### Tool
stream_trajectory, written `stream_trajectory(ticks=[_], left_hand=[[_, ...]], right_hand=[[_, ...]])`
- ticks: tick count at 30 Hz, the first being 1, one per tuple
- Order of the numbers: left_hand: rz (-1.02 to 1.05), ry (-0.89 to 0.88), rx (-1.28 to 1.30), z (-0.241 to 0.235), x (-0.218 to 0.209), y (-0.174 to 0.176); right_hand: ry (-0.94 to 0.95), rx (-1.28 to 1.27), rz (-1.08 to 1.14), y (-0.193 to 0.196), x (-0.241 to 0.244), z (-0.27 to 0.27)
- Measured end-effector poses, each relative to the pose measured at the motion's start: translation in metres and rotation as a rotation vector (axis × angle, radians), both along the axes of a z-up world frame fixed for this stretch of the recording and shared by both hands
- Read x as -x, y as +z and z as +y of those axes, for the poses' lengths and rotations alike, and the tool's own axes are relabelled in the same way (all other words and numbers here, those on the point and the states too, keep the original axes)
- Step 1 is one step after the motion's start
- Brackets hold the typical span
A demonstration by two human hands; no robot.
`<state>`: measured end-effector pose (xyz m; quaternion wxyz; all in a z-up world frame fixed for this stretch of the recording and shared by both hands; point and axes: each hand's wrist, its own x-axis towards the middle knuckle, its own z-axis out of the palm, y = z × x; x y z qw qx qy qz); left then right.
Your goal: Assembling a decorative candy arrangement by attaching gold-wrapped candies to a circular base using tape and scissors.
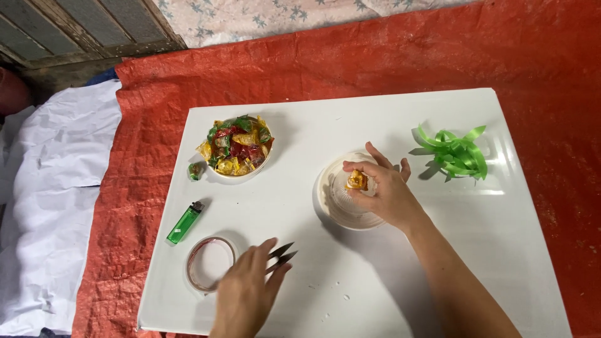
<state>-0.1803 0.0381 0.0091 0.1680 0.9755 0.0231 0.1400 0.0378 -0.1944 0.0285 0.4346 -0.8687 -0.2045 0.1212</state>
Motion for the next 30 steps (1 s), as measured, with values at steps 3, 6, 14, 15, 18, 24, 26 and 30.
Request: stream_trajectory(ticks=[3, 6, 14, 15, 18, 24, 26, 30], left_hand=[[-0.032, -0.011, -0.367, -0.009, -0.014, -0.026], [0.0, 0.044, -0.395, -0.007, -0.012, -0.033], [-0.059, -0.031, -0.038, -0.023, -0.052, 0.021], [-0.156, -0.038, 0.059, -0.029, -0.068, 0.03], [-0.196, -0.032, 0.124, -0.051, -0.135, 0.01], [-0.143, -0.057, 0.224, -0.074, -0.181, -0.019], [-0.19, -0.086, 0.256, -0.071, -0.178, -0.019], [-0.267, -0.101, 0.33, -0.069, -0.174, -0.019]], right_hand=[[0.074, -0.017, 0.083, 0.011, -0.002, -0.007], [0.106, -0.068, 0.07, 0.02, -0.007, -0.016], [0.102, -0.052, -0.062, 0.0, -0.017, -0.025], [0.104, -0.056, -0.111, -0.003, -0.018, -0.023], [0.091, -0.123, -0.159, -0.007, -0.02, -0.023], [0.091, -0.168, -0.143, -0.016, -0.028, -0.027], [0.097, -0.192, -0.153, -0.02, -0.034, -0.027], [0.1, -0.251, -0.133, -0.021, -0.034, -0.023]])
